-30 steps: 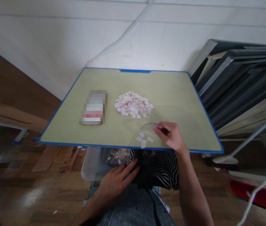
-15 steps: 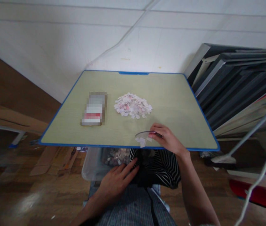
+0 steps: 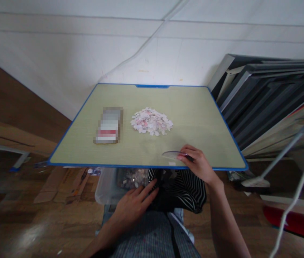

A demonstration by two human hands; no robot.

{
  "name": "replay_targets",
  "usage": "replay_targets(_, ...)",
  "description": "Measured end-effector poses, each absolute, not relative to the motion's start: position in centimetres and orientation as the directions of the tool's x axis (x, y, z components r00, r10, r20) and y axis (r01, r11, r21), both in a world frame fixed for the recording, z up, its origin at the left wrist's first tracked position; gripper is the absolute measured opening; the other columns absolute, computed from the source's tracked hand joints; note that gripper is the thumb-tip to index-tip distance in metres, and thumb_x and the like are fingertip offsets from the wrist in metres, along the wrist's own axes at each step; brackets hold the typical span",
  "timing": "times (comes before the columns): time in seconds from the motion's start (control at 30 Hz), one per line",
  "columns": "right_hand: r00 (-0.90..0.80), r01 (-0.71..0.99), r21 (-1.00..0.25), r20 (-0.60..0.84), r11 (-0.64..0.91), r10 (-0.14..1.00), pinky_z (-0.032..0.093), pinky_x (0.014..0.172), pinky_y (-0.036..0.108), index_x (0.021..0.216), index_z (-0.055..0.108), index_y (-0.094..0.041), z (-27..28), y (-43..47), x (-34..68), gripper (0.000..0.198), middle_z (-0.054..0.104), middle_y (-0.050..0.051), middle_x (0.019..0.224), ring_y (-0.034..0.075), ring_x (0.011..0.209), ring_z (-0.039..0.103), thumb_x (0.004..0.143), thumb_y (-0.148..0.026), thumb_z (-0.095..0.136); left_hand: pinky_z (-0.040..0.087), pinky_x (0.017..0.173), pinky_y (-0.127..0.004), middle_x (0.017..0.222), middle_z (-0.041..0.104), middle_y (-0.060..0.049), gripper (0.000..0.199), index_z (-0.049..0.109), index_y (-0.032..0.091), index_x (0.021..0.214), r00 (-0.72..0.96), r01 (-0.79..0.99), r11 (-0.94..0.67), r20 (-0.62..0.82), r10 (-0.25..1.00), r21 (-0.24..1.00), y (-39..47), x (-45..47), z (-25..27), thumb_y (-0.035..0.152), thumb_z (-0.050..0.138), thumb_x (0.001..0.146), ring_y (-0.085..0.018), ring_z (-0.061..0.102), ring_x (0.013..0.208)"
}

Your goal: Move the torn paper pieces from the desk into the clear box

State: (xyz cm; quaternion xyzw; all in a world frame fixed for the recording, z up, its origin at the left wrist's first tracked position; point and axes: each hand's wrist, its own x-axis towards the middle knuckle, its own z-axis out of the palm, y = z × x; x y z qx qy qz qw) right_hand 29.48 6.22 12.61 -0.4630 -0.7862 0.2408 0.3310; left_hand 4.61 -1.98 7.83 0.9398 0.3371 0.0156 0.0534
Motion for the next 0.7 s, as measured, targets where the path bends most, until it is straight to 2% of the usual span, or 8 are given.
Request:
replay_targets(0.4, -0.441, 0.568, -0.711, 0.162, 0.414, 0.883, 0.038, 0.054, 0.023, 0.064, 0.054, -0.017, 12.8, 5.5, 30.7, 0.019, 0.053, 0.002, 0.065, 0.011, 0.06, 0.05, 0.081, -0.024, 0.052, 0.047, 0.073, -0.03, 0.141, 0.022, -0.004, 0.043, 0.034, 0.019, 0.128, 0.768, 0.637, -0.762, -0.013, 0.64, 0.115, -2.2, 4.5, 7.7, 0.014, 0.035, 0.086, -0.017, 0.049, 0.093)
replay_targets(0.7, -0.325, 0.556, -0.741, 0.223, 0.376, 0.919, 0.039, 0.051, 0.023, 0.064, 0.054, -0.018, 12.5, 5.4, 31.0, 0.019, 0.051, 0.0, 0.061, 0.011, 0.056, 0.049, 0.079, -0.029, 0.054, 0.046, 0.072, -0.029, 0.141, 0.021, -0.006, 0.043, 0.033, 0.019, 0.128, 0.773, 0.633, -0.767, -0.032, 0.633, 0.106, -2.1, 4.6, 7.8, 0.014, 0.036, 0.085, -0.017, 0.049, 0.094)
